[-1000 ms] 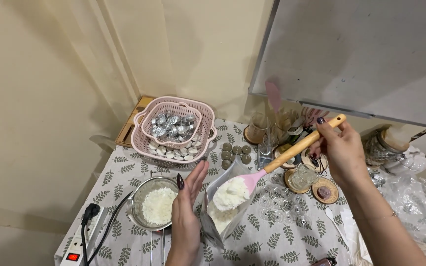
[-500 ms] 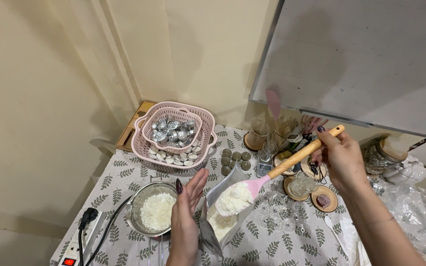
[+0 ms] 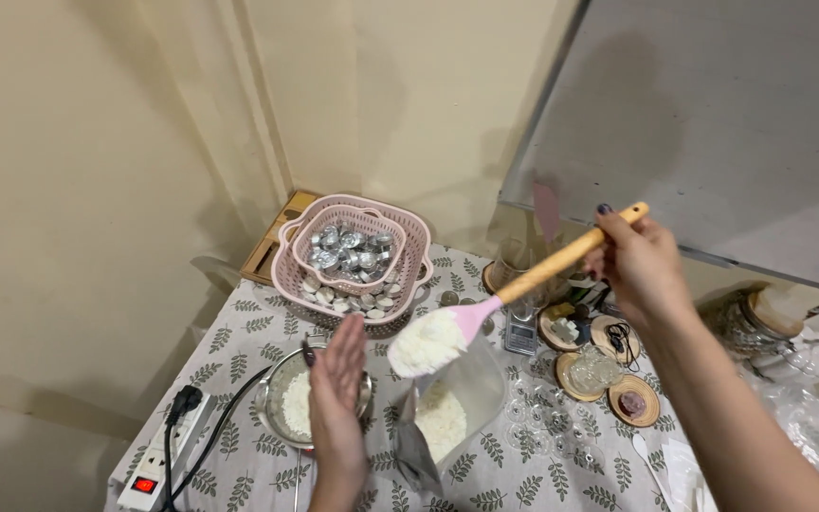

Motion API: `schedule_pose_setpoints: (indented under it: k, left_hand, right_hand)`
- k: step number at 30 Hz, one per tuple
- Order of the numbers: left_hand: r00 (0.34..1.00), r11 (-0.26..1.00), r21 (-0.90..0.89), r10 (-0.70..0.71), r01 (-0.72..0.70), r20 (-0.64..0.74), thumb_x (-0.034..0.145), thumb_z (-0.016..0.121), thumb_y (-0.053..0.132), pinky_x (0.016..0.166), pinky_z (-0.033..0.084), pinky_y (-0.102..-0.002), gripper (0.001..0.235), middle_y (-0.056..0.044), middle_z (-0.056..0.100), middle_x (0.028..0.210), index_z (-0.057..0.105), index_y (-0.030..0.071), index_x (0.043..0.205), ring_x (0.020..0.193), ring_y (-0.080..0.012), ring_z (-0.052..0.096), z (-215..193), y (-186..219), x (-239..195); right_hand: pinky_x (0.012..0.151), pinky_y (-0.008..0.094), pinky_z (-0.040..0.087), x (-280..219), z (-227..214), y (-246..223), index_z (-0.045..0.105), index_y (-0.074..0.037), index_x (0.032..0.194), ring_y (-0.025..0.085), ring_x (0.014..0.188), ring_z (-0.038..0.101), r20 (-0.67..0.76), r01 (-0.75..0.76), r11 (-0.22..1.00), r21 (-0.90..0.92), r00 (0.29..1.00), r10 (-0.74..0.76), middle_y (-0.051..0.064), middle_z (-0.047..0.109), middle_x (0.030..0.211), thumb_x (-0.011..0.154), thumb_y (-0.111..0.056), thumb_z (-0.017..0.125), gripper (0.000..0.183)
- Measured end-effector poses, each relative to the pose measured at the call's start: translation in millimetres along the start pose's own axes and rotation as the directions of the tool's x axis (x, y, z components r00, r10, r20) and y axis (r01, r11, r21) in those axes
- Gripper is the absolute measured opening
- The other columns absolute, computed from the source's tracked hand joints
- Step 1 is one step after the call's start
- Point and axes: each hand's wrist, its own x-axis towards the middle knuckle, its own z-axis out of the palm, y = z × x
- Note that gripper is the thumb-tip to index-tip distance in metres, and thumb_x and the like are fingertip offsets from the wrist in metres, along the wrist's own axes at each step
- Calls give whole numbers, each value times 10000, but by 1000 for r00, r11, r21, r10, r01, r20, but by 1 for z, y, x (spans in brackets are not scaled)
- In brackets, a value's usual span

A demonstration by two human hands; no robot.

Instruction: The person prepares a heating plate and then transfers white wax powder from a small metal bowl into a silver pouch using a pink spoon.

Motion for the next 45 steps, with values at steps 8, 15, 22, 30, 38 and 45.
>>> schedule_pose_setpoints:
  k: [8,15,22,30,38,45]
  left_hand:
    - [953,998,53,32,-16,-302,1031,91,441,1223,277,-374,700,-134,444,1584,371,39,1531,1484,-254,410,-61,-27,24]
    - [947,999,14,-30,36,-319,1050,158,394,1233,242,-366,647,-190,412,1593,353,4,1528,1507,-267,367,-78,-53,25]
    - [928,985,172,61,3,-366,1053,134,349,1221,281,-388,630,-199,438,1568,382,22,1530,1485,-277,401,-76,-27,23]
    - [914,981,186,130,-61,-384,1046,88,348,1223,262,-418,651,-185,421,1575,363,4,1526,1484,-292,381,-83,-15,24]
    - [945,986,158,91,-43,-314,1046,63,376,1220,307,-404,688,-189,487,1537,415,-11,1493,1458,-279,442,-78,-25,30]
    - [953,990,130,85,-49,-291,1054,73,360,1221,310,-389,674,-185,513,1515,421,-30,1480,1447,-270,460,-78,-28,30]
  right_hand:
    - [441,308,499,-7,116,39,474,6,1063,206,508,622,82,-34,994,-100,996,43,158,639,724,1045,-145,511,156]
    - [593,316,659,-79,181,40,454,24,1073,209,665,779,378,143,941,-308,926,-17,184,732,828,1026,-153,505,190]
    - [704,318,659,-124,171,4,465,-10,1094,184,790,802,538,239,901,-362,843,-7,156,756,957,999,-125,516,158]
    - [778,300,636,-138,163,21,470,-55,1111,162,856,791,661,462,759,-459,749,-56,119,754,971,1020,-127,488,118]
    - [817,328,638,-142,177,7,439,-47,1125,171,885,760,715,420,863,-280,691,-104,96,734,1074,1026,-119,481,130]
    - [848,301,650,-136,165,11,424,-54,1124,144,917,764,708,404,859,-313,703,-72,105,724,1150,1026,-107,445,113]
